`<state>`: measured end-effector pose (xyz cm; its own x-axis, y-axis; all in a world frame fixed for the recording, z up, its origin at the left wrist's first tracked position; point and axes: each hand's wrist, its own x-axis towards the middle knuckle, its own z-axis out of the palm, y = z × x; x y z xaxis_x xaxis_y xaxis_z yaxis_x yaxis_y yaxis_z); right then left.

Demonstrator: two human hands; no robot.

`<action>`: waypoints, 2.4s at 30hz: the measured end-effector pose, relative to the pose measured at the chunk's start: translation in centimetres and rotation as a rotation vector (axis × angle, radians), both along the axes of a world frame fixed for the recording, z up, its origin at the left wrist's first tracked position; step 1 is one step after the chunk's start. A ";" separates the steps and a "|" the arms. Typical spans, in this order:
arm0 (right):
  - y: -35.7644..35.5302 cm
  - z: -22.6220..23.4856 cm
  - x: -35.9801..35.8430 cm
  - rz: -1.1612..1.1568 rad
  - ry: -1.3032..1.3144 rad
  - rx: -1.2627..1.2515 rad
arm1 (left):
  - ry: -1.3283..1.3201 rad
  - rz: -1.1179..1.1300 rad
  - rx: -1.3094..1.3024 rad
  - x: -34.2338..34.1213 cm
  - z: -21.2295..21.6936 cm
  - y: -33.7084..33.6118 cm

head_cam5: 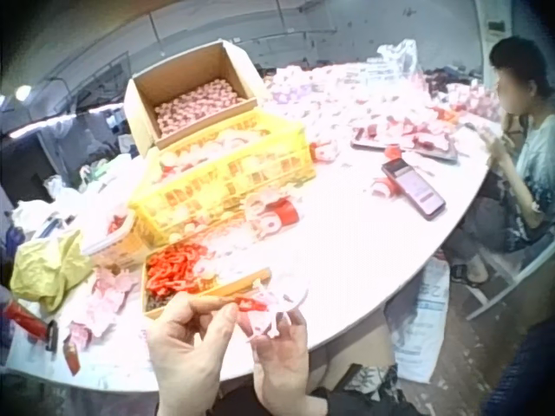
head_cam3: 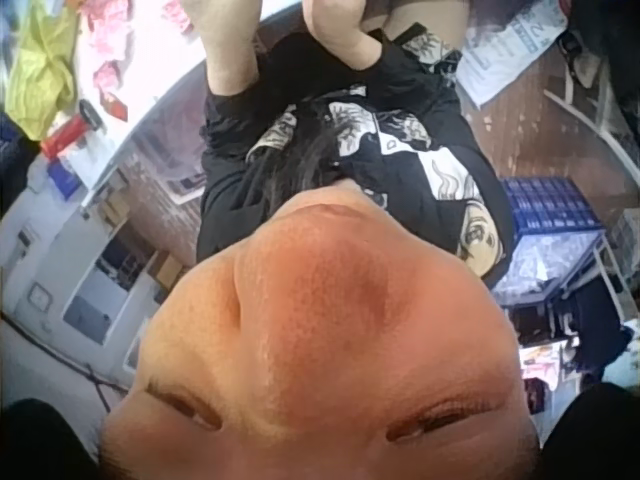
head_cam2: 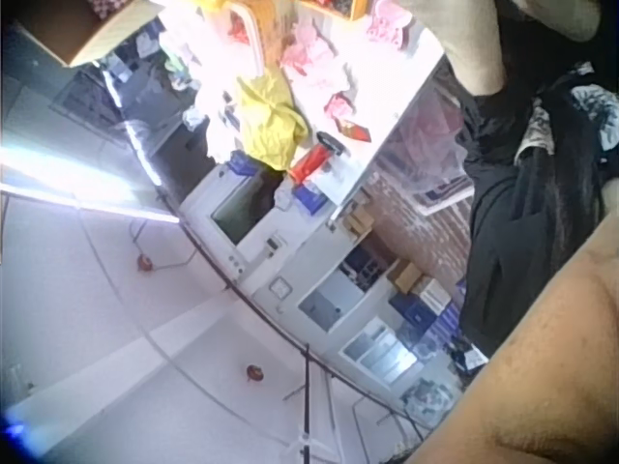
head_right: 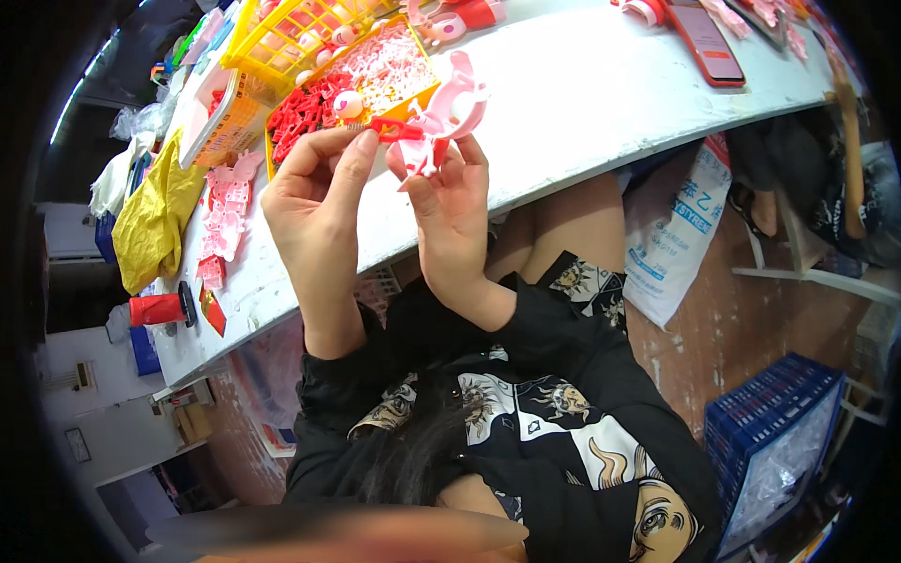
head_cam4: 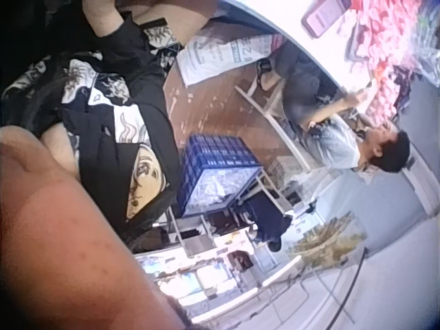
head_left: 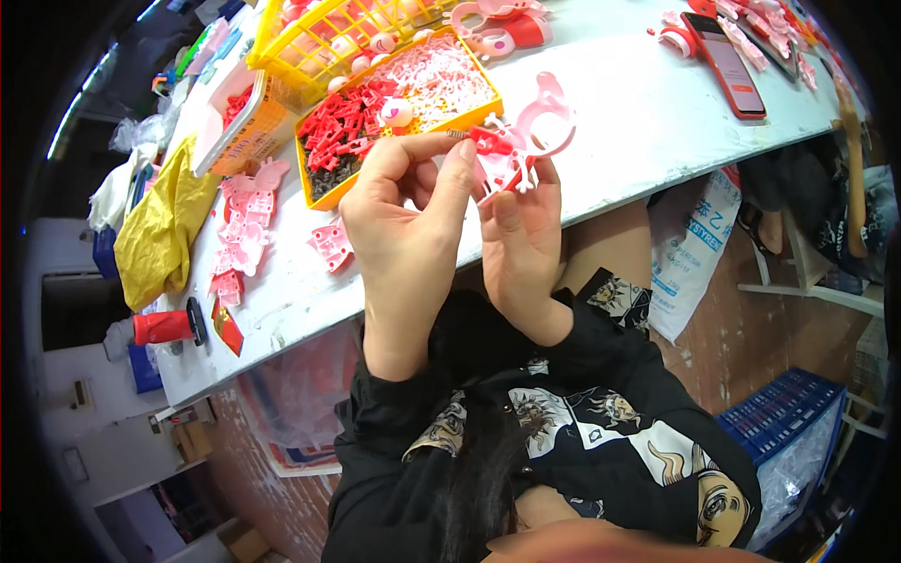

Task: The person assembles plastic toy parts by hand, attaching the toy head to the toy body to form a character toy.

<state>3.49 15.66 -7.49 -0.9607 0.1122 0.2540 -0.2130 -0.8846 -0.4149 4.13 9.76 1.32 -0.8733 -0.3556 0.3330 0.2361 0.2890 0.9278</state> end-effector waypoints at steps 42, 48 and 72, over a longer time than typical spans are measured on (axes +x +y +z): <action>5.1 0.0 2.6 0.871 -0.179 -0.218 | -0.071 -0.420 -0.920 2.3 3.3 -5.3; 6.1 0.7 2.7 0.851 -0.246 -0.144 | -0.043 -0.082 -0.879 -0.7 4.9 -13.2; 5.5 -0.7 4.7 0.926 -0.171 -0.082 | -0.135 -0.367 -0.197 -1.1 3.3 -6.0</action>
<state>8.17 21.15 -8.15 -0.7002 -0.7027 0.1261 0.6467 -0.6992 -0.3048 2.99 3.71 4.64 -0.9704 0.0453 0.2373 0.2363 0.3827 0.8931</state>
